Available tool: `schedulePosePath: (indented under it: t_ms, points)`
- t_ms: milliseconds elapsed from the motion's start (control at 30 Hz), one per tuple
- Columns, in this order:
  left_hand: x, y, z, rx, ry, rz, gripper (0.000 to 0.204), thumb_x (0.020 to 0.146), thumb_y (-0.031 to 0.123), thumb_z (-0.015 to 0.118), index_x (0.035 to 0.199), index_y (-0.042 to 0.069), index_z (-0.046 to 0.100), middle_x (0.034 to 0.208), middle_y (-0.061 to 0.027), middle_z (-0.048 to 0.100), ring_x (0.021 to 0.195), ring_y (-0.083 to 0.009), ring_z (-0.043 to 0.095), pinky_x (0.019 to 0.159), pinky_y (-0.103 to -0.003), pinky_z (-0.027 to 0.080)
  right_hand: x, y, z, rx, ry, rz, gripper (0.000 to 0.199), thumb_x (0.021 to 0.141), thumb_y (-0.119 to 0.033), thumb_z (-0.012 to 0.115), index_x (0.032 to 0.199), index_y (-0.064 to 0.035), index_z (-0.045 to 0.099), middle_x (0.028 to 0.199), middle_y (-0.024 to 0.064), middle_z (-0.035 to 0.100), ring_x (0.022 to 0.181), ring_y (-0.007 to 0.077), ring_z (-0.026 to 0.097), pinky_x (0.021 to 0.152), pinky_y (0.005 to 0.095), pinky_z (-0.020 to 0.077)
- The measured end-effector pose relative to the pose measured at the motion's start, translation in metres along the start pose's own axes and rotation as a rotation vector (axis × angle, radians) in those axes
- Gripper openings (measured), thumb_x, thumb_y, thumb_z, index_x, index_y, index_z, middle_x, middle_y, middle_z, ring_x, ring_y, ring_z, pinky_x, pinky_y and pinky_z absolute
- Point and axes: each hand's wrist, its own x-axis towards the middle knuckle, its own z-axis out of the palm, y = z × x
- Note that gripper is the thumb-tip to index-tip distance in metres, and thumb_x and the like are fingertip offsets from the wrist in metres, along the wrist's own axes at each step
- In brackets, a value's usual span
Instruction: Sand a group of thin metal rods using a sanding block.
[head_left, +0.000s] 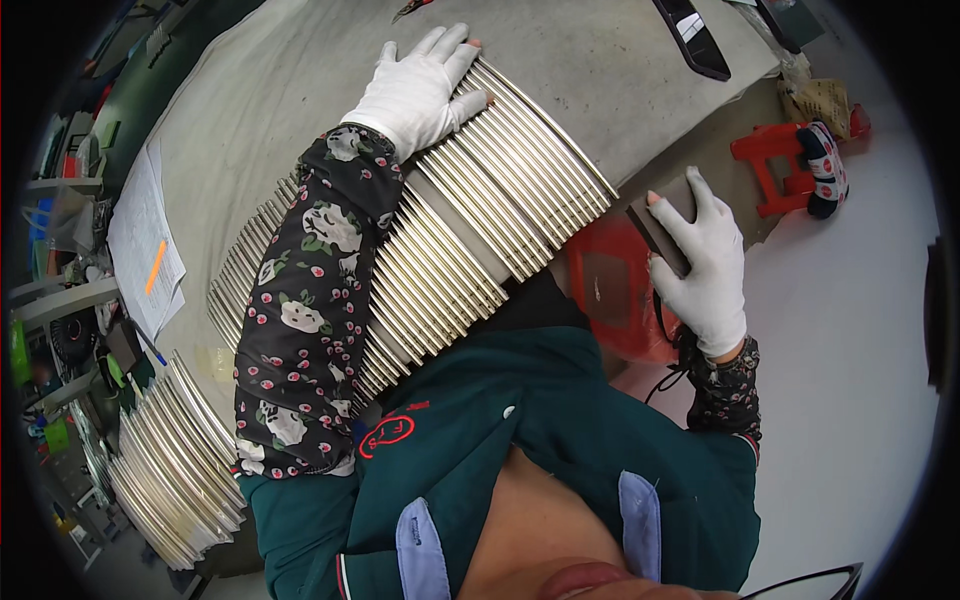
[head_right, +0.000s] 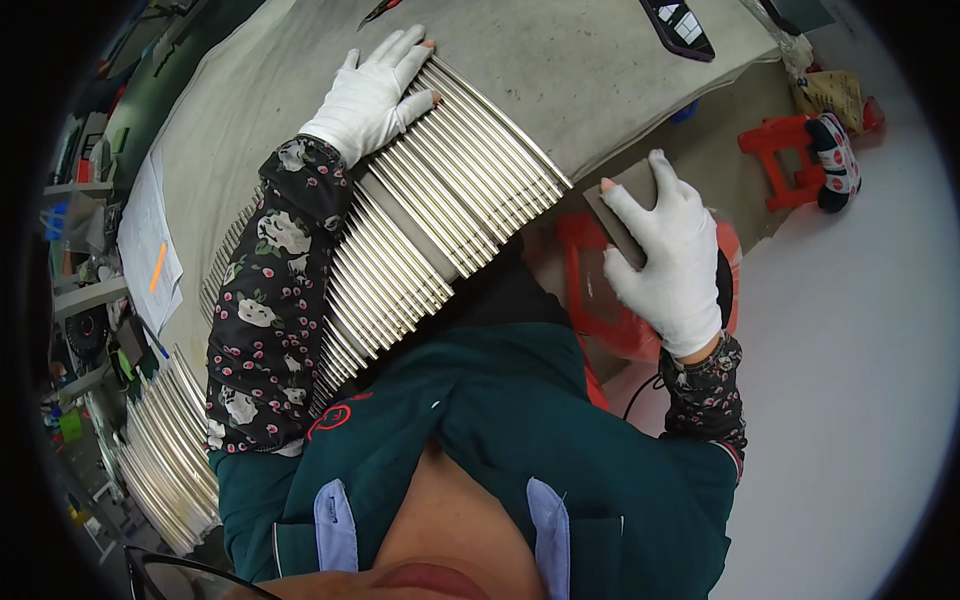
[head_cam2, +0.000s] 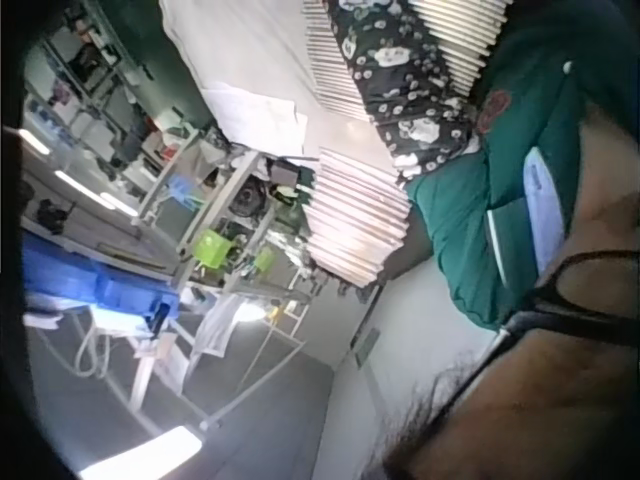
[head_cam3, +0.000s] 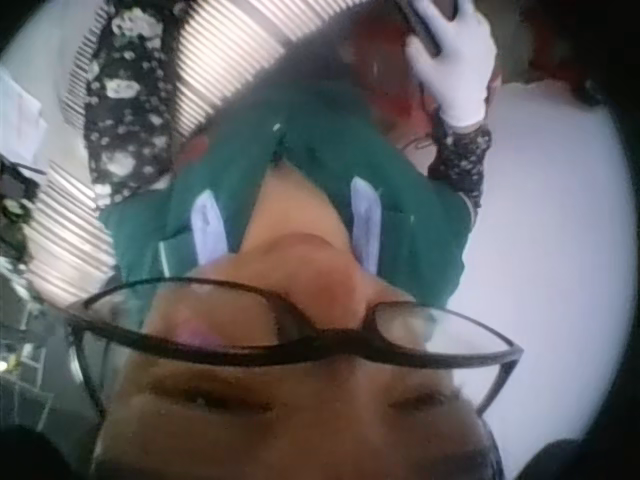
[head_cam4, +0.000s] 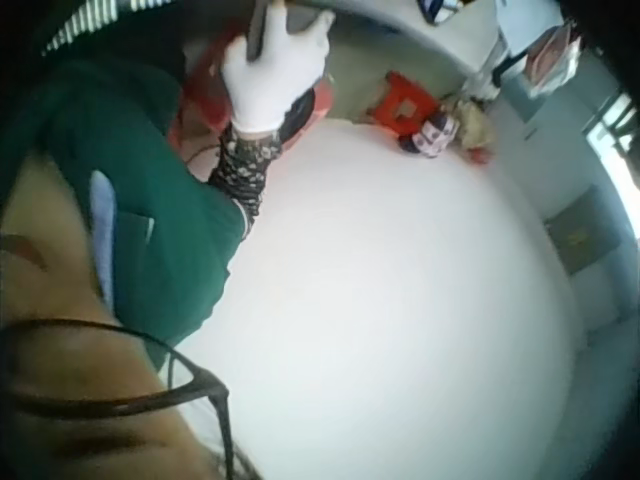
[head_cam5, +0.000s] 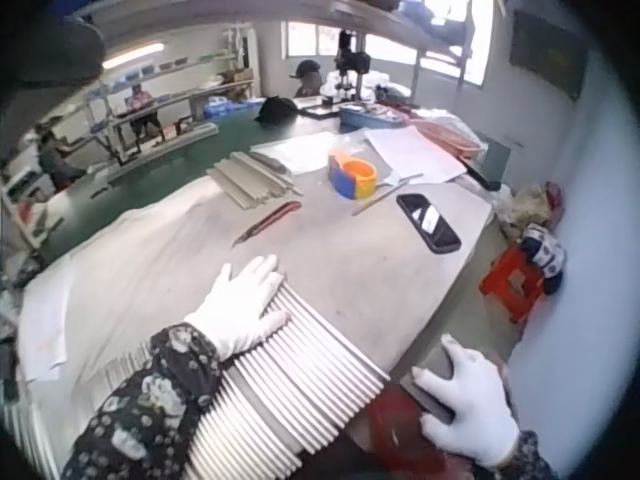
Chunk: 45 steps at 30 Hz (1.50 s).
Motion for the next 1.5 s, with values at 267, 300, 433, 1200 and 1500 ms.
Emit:
schedulePosePath:
  t_ms: [267,300,433,1200,1500]
  points:
    - [0.008,-0.010,0.004,0.055,-0.005,0.037,0.067,0.096,0.054,0.049,0.149,0.015,0.039,0.160,-0.0086,0.029,0.149,-0.0265,0.025,0.116,-0.059,0.023,-0.040,-0.028,0.032,0.224,-0.073,-0.063,0.049,0.065,-0.019,0.070,0.113,-0.0135,0.069,0.129,0.0342,0.053,0.094,0.0377,0.061,0.074,0.0435,0.0514]
    - [0.008,-0.012,0.005,0.040,0.010,0.050,0.067,0.096,0.054,0.050,0.149,0.015,0.039,0.160,-0.0087,0.029,0.149,-0.0265,0.026,0.116,-0.060,0.023,-0.042,-0.034,0.038,0.246,-0.106,-0.082,0.048,0.065,-0.020,0.070,0.112,-0.0127,0.070,0.129,0.0346,0.053,0.094,0.0364,0.061,0.073,0.0420,0.0505]
    - [0.007,-0.019,0.010,0.079,-0.013,0.055,0.067,0.096,0.052,0.050,0.150,0.013,0.038,0.161,-0.0087,0.028,0.149,-0.0271,0.026,0.116,-0.060,0.023,-0.051,-0.052,0.059,0.332,-0.263,-0.089,0.055,0.062,-0.021,0.072,0.117,-0.0138,0.069,0.134,0.0346,0.049,0.099,0.0380,0.061,0.075,0.0426,0.0517]
    - [0.011,0.055,-0.009,0.074,-0.008,0.205,0.057,0.098,0.049,0.046,0.145,0.016,0.045,0.153,-0.0143,0.039,0.145,-0.0329,0.030,0.116,-0.061,0.022,-0.023,0.014,0.027,0.185,0.121,0.053,0.068,0.063,-0.015,0.078,0.128,-0.0141,0.060,0.141,0.0297,0.045,0.113,0.0414,0.055,0.092,0.0457,0.0495]
    - [-0.001,0.048,-0.010,0.090,-0.028,0.191,0.059,0.099,0.052,0.043,0.147,0.018,0.044,0.154,-0.0136,0.037,0.147,-0.0323,0.028,0.116,-0.061,0.021,-0.014,0.007,0.018,0.173,0.129,0.029,0.070,0.062,-0.014,0.078,0.129,-0.0133,0.060,0.143,0.0296,0.044,0.114,0.0408,0.055,0.094,0.0444,0.0489]
